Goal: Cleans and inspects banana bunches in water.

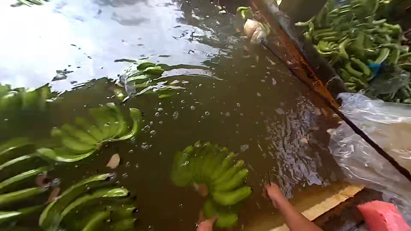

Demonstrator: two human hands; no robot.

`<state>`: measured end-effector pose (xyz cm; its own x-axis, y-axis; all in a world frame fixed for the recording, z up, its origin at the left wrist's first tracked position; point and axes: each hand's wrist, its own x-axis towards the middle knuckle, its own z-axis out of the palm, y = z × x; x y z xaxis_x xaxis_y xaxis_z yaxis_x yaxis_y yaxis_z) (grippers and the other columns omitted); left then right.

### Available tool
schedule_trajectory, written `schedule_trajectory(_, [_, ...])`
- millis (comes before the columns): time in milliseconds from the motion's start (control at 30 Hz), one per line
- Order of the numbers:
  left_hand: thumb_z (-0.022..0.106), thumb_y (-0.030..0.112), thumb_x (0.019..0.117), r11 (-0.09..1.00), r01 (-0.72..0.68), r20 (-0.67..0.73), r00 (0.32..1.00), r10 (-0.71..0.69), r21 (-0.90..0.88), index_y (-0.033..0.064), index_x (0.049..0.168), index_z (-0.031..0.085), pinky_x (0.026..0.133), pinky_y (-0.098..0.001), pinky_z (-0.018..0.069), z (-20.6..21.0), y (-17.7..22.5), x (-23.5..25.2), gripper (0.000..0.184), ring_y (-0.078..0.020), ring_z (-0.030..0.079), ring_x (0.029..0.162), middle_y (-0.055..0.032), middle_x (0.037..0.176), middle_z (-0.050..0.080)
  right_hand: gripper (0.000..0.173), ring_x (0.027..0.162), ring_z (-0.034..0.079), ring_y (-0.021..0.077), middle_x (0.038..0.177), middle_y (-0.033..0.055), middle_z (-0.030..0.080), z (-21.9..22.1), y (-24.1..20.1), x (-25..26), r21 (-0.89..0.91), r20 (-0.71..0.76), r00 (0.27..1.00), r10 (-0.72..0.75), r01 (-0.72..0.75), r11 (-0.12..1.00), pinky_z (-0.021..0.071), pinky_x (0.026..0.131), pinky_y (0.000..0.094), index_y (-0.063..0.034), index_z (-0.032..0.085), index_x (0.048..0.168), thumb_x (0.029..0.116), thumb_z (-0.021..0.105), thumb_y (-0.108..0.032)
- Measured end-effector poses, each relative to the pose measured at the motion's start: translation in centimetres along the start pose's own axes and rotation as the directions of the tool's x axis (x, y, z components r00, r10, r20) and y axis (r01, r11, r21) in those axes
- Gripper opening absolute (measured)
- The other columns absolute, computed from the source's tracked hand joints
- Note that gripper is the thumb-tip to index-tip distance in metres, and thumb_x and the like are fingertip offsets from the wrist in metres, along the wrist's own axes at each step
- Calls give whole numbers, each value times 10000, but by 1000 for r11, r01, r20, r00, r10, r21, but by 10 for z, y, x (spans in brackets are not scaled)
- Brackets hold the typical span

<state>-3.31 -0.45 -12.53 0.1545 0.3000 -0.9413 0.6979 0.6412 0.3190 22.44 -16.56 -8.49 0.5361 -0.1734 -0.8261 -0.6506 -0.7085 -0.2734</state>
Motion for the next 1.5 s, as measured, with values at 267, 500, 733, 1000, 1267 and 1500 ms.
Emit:
schedule_trajectory(267, [806, 194, 803, 932, -361, -316, 885, 341, -5, -85, 1490, 406, 1129, -515, 414, -56, 7, -33, 842, -414, 488, 1346, -340, 1449, 470, 527, 844, 624, 252, 1087, 226, 610, 9, -44, -12, -160, -51, 900, -433, 421, 893, 533, 778, 428, 70, 386, 1454, 1125, 383, -341])
schedule_trajectory(500, [732, 109, 802, 869, -464, -390, 842, 374, -170, -32, 1555, 329, 1133, -417, 440, -84, 22, -36, 866, -281, 497, 1383, -258, 1527, 449, 358, 1186, 630, 429, 1239, 302, 652, 77, -92, -71, -474, 457, 621, -637, 776, 416, 458, 1059, 573, 98, 638, 1266, 1088, 434, -136])
schedule_trajectory(733, [786, 237, 669, 720, -668, -490, 572, 658, 188, -17, 1327, 654, 1095, -513, 397, -66, 80, -81, 717, -440, 447, 1331, -350, 1430, 456, 377, 1147, 648, 477, 1180, 301, 672, 153, -151, -112, -586, 503, 487, -715, 799, 132, 505, 925, 640, 93, 645, 1177, 1109, 412, -196])
schedule_trajectory(1000, [807, 277, 646, 614, -604, -476, 397, 785, 509, 67, 1364, 648, 958, -682, 418, -28, 132, -92, 765, -559, 511, 1213, -337, 1341, 546, 466, 1157, 650, 448, 1198, 282, 669, 160, -121, -113, -672, 236, 850, -472, 493, 553, 502, 946, 616, 28, 548, 1327, 1139, 267, -292])
schedule_trajectory(1267, [826, 295, 606, 386, -618, -345, 192, 919, 685, -12, 1356, 603, 976, -685, 430, -4, 90, -66, 840, -604, 532, 1178, -389, 1288, 561, 394, 474, 404, 76, 642, -9, 428, 142, -70, -122, -43, 347, 931, -110, 133, 990, 379, 454, 224, -42, 528, 1017, 1150, 277, -315])
schedule_trajectory(1500, [832, 244, 585, 258, -629, -238, 118, 964, 733, -26, 1364, 558, 999, -670, 443, -15, 41, -18, 869, -631, 529, 1177, -435, 1274, 536, 344, 403, 328, 31, 583, -58, 352, 125, -61, -128, 83, 513, 853, 92, -156, 984, 317, 382, 167, -115, 455, 938, 1148, 283, -326])
